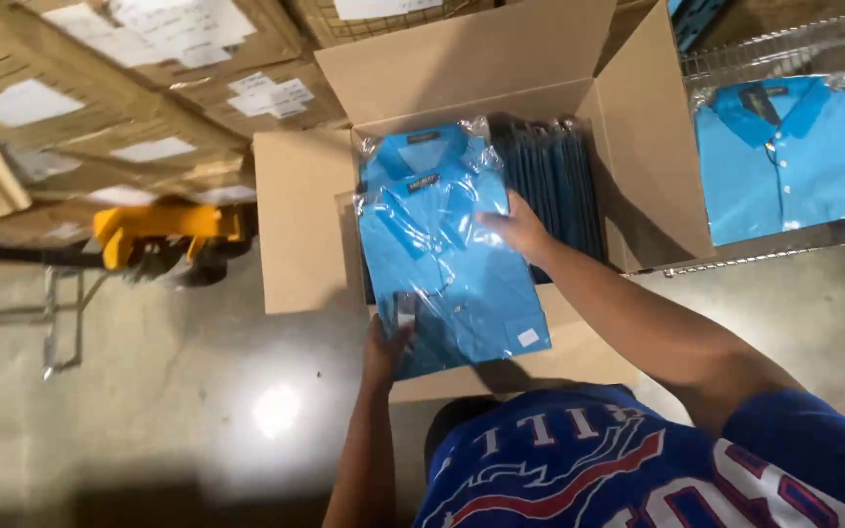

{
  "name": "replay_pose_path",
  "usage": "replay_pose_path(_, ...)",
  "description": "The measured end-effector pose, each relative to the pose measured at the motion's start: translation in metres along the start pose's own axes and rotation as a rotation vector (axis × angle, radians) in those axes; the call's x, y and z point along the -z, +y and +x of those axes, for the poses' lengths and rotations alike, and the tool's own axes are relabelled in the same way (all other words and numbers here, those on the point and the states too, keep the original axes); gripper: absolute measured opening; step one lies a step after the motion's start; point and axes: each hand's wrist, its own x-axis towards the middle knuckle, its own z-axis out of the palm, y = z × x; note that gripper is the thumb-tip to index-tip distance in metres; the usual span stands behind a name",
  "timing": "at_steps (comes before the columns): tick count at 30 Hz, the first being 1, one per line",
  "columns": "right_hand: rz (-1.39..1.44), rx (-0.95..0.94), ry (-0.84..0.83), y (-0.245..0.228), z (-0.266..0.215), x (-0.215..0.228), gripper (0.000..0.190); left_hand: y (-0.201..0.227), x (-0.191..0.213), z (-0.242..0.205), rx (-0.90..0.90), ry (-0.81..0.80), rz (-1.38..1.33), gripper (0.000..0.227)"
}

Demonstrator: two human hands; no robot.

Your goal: The person picks packaged shirts from a metal shelf and places them into cardboard boxes in a warehouse.

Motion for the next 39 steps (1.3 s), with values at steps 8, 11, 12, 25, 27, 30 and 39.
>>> replay_pose_path(8, -1.019, -0.079, 0.299, 0.032, 0.078, -0.013, 0.079, -0.032, 0.011, 0.15, -0.013, -0.07, 0.154, 0.065)
replay_pose_path(11, -1.172, -0.15, 0.212, 0.028, 0.08, -0.023, 0.099, -0.069, 0.011, 0.2, -0.011, -0.038, 0.425, 0.099)
replay_pose_path(12, -1.272, -0.253, 0.085, 0.022, 0.074, -0.03, 0.119, -0.084, 0.01, 0.214, -0.023, -0.047, 0.409, 0.1)
replay_pose_path(25, -1.028, -0.031, 0.232, 0.077, 0.041, -0.016, 0.108, -0.005, 0.011, 0.193, -0.003, -0.014, 0.189, 0.088)
replay_pose_path(27, -1.122, 0.015, 0.266, 0.093, 0.055, -0.004, 0.119, 0.015, 0.014, 0.191, -0.046, -0.007, 0.19, 0.084)
replay_pose_path(30, -1.164, -0.072, 0.22, 0.131, 0.077, 0.02, 0.131, -0.031, 0.0, 0.227, -0.163, -0.023, 0.618, 0.105)
replay_pose_path(39, -1.57, -0.107, 0.068, 0.095, 0.02, -0.021, 0.119, -0.015, 0.013, 0.164, -0.289, -0.125, 1.002, 0.093)
